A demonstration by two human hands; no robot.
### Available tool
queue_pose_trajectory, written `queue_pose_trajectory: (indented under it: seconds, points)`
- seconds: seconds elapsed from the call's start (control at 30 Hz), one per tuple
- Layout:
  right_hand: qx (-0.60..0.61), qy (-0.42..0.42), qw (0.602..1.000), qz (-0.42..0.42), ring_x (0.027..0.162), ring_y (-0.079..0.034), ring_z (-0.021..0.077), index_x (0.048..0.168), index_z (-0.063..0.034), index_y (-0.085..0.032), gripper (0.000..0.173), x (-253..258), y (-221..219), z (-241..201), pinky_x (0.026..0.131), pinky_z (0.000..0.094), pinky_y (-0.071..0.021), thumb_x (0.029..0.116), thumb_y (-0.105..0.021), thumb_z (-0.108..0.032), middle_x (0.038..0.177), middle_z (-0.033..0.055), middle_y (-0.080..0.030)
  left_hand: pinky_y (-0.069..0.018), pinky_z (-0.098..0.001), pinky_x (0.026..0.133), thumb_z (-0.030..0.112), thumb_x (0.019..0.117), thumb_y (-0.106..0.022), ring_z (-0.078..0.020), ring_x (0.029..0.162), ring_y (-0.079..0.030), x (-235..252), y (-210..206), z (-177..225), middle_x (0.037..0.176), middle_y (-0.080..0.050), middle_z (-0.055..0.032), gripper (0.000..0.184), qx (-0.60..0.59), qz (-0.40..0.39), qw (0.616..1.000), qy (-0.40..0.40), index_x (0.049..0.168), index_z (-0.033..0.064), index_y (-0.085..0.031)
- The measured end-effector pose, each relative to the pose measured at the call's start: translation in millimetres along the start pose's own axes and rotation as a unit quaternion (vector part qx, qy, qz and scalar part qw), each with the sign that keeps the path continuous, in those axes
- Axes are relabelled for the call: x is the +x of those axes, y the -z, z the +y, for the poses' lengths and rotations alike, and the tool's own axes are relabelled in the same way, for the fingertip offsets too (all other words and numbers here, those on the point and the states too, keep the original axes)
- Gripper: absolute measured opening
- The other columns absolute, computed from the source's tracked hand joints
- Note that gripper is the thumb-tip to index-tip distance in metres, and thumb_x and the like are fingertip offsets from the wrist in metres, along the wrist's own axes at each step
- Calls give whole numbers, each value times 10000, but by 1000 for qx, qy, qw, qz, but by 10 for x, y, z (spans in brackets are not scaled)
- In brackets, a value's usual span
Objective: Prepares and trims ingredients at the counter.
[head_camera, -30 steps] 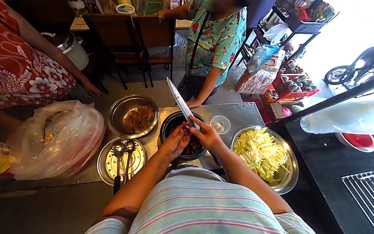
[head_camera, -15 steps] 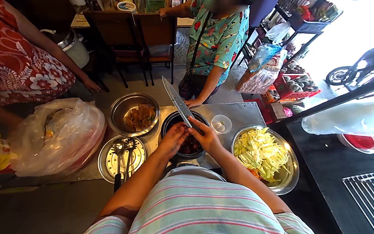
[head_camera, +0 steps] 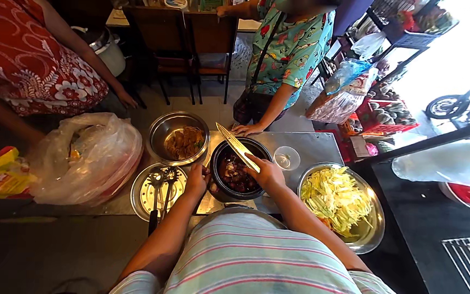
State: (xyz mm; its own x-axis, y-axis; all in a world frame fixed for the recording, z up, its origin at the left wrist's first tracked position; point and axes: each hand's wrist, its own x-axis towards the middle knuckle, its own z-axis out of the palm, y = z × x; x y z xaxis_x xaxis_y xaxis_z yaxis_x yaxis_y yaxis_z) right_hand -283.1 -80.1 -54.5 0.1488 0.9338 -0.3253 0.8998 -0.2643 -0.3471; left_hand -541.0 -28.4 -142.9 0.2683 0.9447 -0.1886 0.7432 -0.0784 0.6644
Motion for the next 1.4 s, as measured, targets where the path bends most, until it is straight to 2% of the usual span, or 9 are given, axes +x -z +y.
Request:
queue_pose_trajectory:
  seconds: [0.27,0.4,0.53,0.63,0.87,0.97,1.1,1.23,1.4]
  points:
    - [9,-17,1000,14,1192,-665,339,1533,-494,-439,452,26,1,75,961,592,-520,1082,-426,-505,1328,97,-683,-436,-431,1158,123,1096,-427,-300,1315,-592,-16,-38,-105,1353,-638,-201,322,19,-4,998,-57,1289,-15,-645]
    - [52,-6,997,58,1125,-688,346,1512,-499,-471,437,0,5,224,917,609,-530,1092,-358,-540,1250,104,-714,-495,-493,1068,213,1072,-539,-337,1176,-638,-43,166,209,1188,-676,-200,286,29,113,986,-120,1187,-1,-690]
    - [86,-5,993,80,1134,-687,355,1520,-477,-473,435,-28,71,272,925,627,-522,1097,-380,-517,1283,99,-708,-474,-499,1101,186,1043,-587,-315,1242,-626,132,85,816,1254,-685,-160,246,156,-137,964,-164,1203,50,-716]
    - [92,0,993,78,1194,-668,329,1529,-466,-467,437,-56,119,282,970,617,-512,1096,-410,-489,1342,68,-688,-477,-637,1046,18,1001,-516,-444,1293,-576,185,-179,1166,1351,-617,-261,291,306,-299,902,-55,1242,-63,-658]
    - [104,-1,993,61,1222,-654,328,1536,-474,-452,446,-148,124,347,987,602,-507,1093,-406,-499,1369,69,-672,-442,-634,1091,31,1037,-468,-463,1338,-543,313,-351,1266,1403,-573,-300,319,355,-344,869,-3,1280,-123,-608]
    - [148,28,986,71,1231,-651,323,1547,-411,-466,457,-168,94,435,1020,593,-500,1095,-427,-465,1369,88,-671,-463,-624,1073,93,980,-641,-435,1264,-599,361,-147,1258,1304,-640,-266,347,256,-303,915,-79,1295,-50,-625]
    - [239,69,967,58,1272,-630,292,1558,-351,-468,539,-152,12,493,1075,563,-481,1044,-568,-478,1412,96,-644,-511,-398,1060,203,981,-721,-208,1161,-662,296,53,1174,1279,-671,-144,405,-50,-248,963,-98,1333,34,-614]
    - [265,80,959,52,1200,-649,282,1565,-352,-453,747,-169,-32,384,1027,533,-515,907,-747,-546,1366,131,-646,-573,-337,1007,27,991,-650,-178,1113,-686,123,-25,1053,1297,-639,-134,434,-417,-267,868,-47,1403,-13,-519]
    - [255,107,957,90,1195,-650,287,1571,-332,-445,764,-177,-24,236,1015,524,-524,901,-773,-495,1359,123,-651,-524,-335,1065,-20,1001,-595,-164,1169,-657,21,-113,989,1322,-635,-115,492,-561,-273,781,-32,1466,-30,-435]
